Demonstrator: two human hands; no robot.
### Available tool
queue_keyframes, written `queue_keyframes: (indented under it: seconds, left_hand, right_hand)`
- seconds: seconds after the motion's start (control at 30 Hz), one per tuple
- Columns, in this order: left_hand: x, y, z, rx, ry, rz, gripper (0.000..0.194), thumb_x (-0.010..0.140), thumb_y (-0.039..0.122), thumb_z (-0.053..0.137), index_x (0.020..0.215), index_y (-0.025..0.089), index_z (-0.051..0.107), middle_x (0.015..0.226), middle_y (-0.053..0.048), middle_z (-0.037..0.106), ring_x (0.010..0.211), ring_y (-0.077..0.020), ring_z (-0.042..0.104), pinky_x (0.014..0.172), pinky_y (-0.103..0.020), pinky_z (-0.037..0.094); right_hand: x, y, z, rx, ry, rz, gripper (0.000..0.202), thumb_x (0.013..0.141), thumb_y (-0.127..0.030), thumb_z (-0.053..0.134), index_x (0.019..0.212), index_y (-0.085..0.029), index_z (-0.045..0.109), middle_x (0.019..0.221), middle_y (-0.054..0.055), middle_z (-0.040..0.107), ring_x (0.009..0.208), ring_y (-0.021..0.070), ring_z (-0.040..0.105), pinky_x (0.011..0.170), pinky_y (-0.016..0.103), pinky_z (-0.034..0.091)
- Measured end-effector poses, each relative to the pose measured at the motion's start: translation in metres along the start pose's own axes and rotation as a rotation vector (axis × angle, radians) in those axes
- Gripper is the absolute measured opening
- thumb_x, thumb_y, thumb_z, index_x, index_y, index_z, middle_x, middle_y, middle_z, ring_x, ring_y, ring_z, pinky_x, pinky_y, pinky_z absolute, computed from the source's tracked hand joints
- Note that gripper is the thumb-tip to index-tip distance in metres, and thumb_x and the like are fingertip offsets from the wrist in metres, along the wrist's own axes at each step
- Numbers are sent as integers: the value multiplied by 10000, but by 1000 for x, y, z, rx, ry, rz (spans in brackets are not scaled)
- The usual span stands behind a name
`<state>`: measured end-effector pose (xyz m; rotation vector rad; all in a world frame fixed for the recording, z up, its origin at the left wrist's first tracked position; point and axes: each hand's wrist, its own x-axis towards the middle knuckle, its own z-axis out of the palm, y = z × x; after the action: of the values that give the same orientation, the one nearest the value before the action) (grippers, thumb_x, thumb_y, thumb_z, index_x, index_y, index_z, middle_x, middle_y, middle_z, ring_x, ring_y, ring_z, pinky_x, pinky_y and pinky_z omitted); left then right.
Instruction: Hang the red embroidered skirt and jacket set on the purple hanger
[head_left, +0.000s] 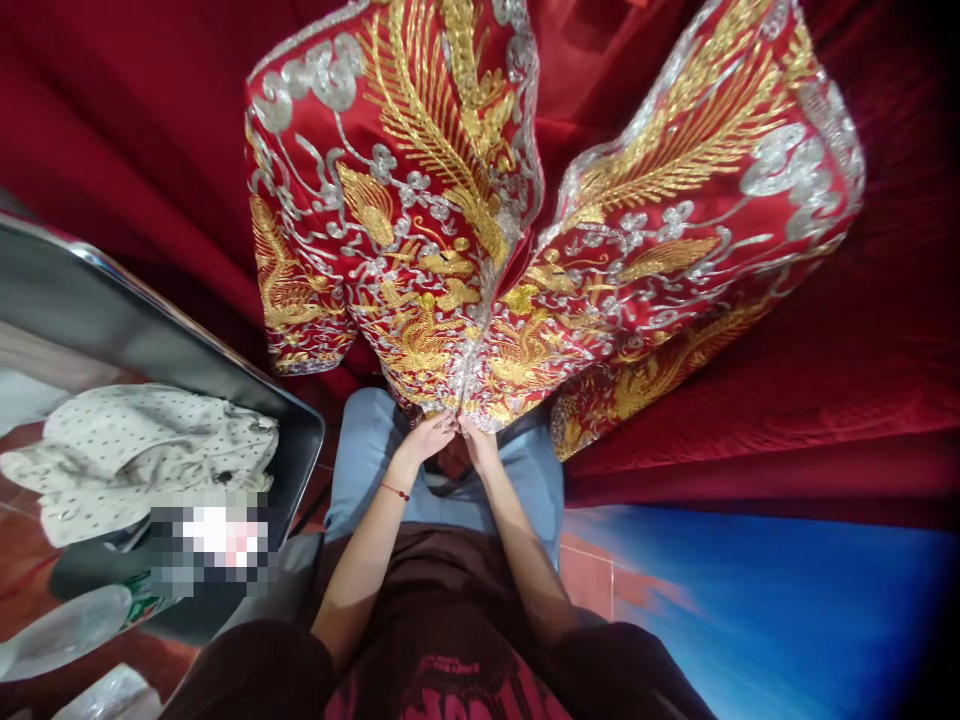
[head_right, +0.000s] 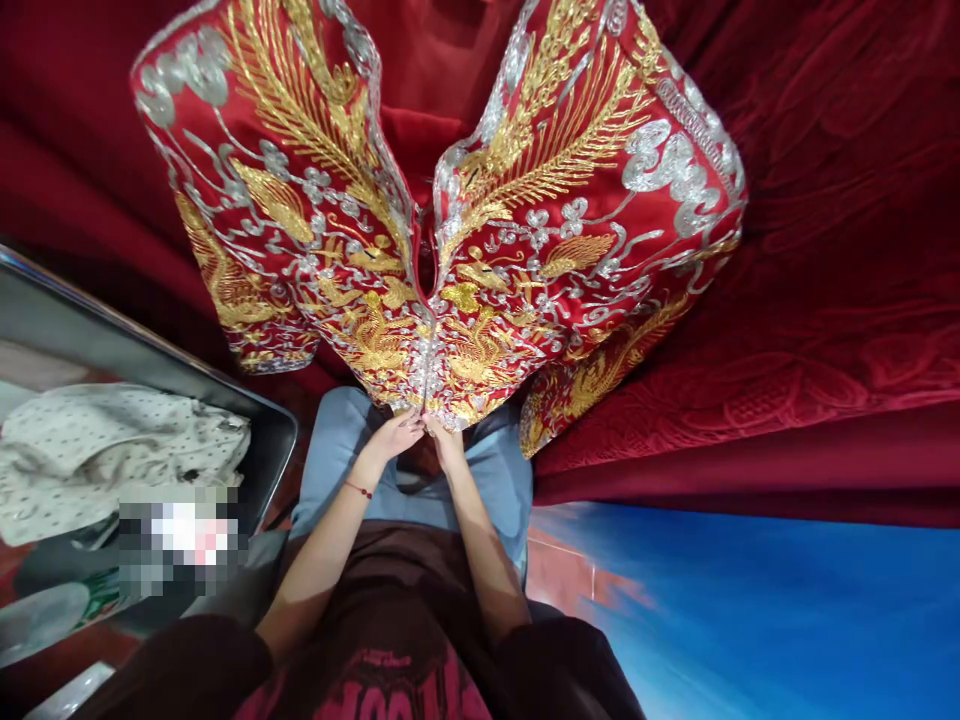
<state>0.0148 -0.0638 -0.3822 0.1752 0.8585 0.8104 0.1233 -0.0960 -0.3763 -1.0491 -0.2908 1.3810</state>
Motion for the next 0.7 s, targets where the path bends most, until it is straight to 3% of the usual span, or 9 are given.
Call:
queue_keyframes:
  seconds: [0.2,0.7]
  left_hand:
    - [-2,-3,6,-56,-26,-98,147,860,174,669,714,193,663,765,-34,679,684,-128,617,661,-277,503]
    - [-5,-5,12,-111,-65,-101,185,887,169,670,705,182,637,697,7,631,578,-84,527,572,-262,431]
  right_hand:
    - [-4,-6,-6,2,-1,-9,479,514,-278,886,948,-208,697,966,22,763,950,209,710,944,371,567]
    - [-6,-2,-4,25,-5,-30,445,527,-260,872,929,-210,688,966,16,758,926,195,708,979,372,550]
